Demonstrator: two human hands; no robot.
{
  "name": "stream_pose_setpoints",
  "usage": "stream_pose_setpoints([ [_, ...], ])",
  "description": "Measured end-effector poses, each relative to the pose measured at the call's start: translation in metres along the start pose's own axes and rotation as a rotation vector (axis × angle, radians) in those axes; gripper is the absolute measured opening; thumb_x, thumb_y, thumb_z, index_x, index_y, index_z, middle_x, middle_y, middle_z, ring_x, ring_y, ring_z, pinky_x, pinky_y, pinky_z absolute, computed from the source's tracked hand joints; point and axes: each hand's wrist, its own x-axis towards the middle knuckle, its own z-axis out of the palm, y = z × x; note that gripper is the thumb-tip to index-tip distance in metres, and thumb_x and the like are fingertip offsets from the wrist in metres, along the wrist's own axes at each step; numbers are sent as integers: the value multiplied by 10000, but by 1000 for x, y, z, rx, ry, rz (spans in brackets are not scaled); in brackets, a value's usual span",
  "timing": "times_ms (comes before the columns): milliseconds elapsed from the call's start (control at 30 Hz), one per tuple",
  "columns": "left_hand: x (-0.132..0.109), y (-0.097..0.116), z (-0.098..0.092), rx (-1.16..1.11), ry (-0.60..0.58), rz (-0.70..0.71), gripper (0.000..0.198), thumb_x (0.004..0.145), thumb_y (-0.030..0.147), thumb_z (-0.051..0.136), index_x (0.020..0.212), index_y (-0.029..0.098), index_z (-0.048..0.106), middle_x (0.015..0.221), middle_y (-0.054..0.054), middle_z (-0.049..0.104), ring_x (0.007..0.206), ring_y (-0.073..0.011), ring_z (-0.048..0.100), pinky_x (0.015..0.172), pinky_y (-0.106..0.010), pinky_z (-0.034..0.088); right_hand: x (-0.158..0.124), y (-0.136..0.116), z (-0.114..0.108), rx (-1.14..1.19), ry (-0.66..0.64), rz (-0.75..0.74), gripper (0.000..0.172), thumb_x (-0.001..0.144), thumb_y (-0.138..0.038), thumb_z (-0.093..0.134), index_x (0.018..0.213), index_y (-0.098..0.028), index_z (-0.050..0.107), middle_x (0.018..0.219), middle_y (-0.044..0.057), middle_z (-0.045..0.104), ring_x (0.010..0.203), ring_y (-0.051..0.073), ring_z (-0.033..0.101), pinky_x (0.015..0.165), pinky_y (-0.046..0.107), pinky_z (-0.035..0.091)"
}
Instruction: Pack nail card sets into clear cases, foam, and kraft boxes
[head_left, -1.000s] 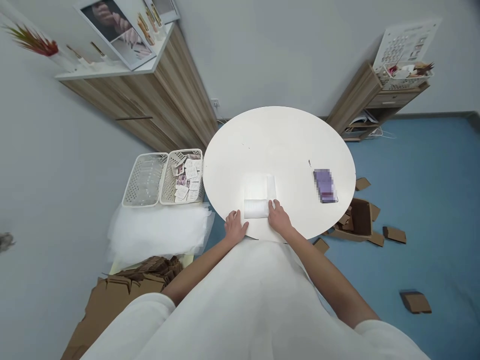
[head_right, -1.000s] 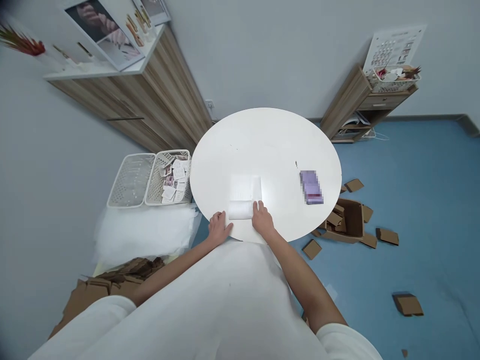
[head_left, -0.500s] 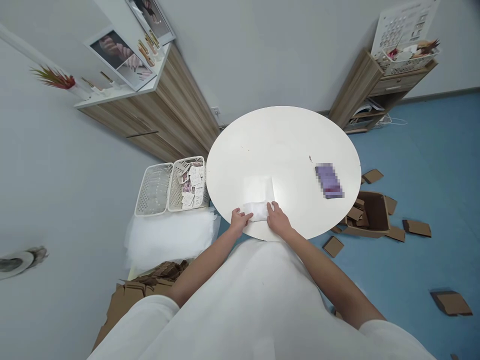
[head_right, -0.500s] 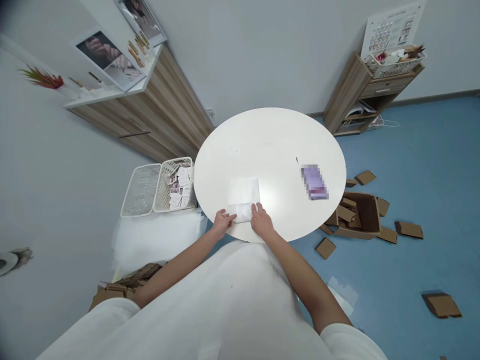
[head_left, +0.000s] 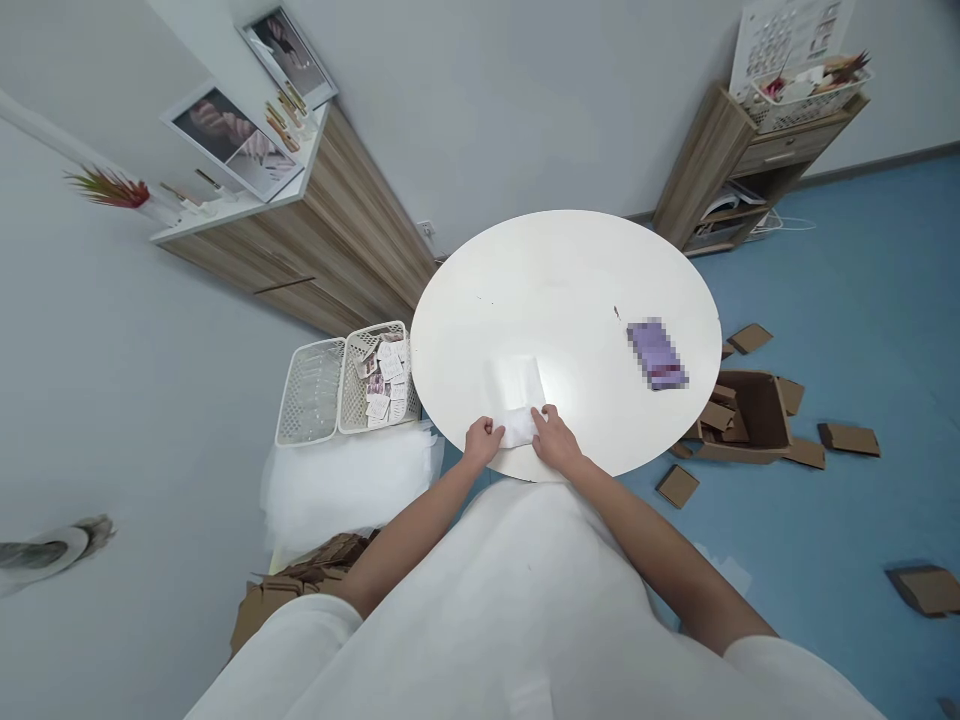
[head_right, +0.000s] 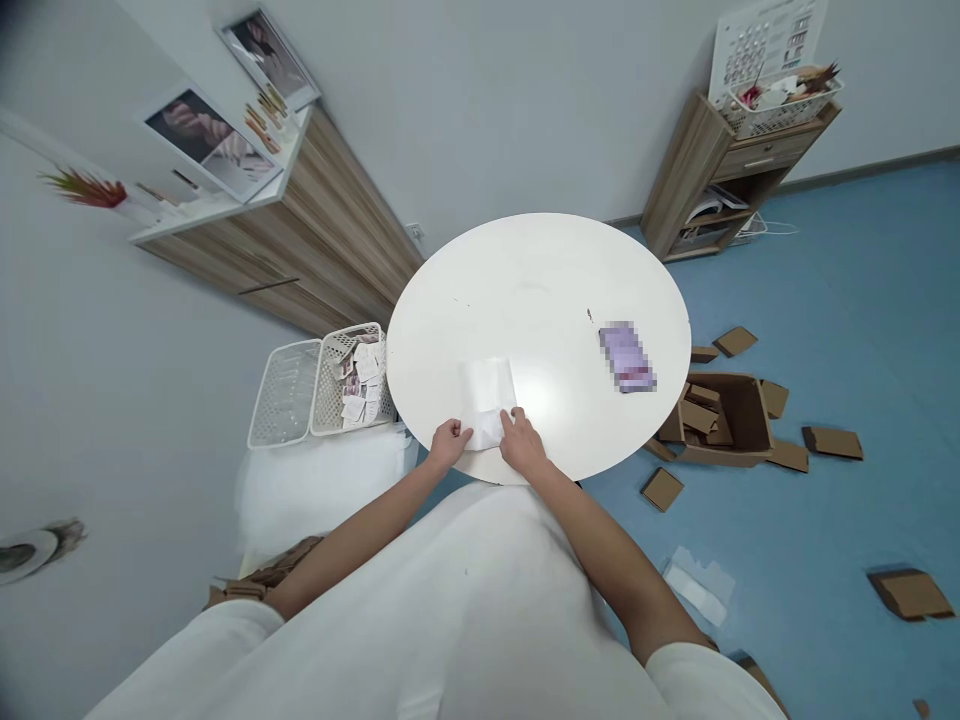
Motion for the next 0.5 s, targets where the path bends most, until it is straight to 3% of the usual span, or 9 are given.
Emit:
stream_pose_setpoints([
  [100,0,7,8,-30,-40,97,178,671,326,575,649,186,469,574,50,431,531,-93,425,533,-221,360,3,-1,2,24,-54,-2,542,801,-171,434,1318,-165,273,1149,134,419,921,205,510,704,278,413],
  [267,-3,24,27,33,-136,213,122,677,294,576,668,188,516,597,33,509,547,-107,471,547,-234,395,11,2,3,164,-92,-21,523,785,-142,428,1299,-146,330,1089,113,525,976,207,503,779,288,384],
  [367,-4,28,31,36,-185,218,117,728,292,521,731,185,568,684,0,577,621,-129,525,591,-249,426,13,8,-1,319,-123,-5,565,762,-212,482,1305,-153,335,1027,79,564,919,176,526,769,268,392],
  [500,-2,23,27,114,-281,251,261,804,259,367,786,194,620,747,-13,585,708,-149,546,658,-269,442,16,11,-2,416,-142,33,595,741,-341,523,1289,-166,370,888,39,583,776,154,542,682,260,409],
])
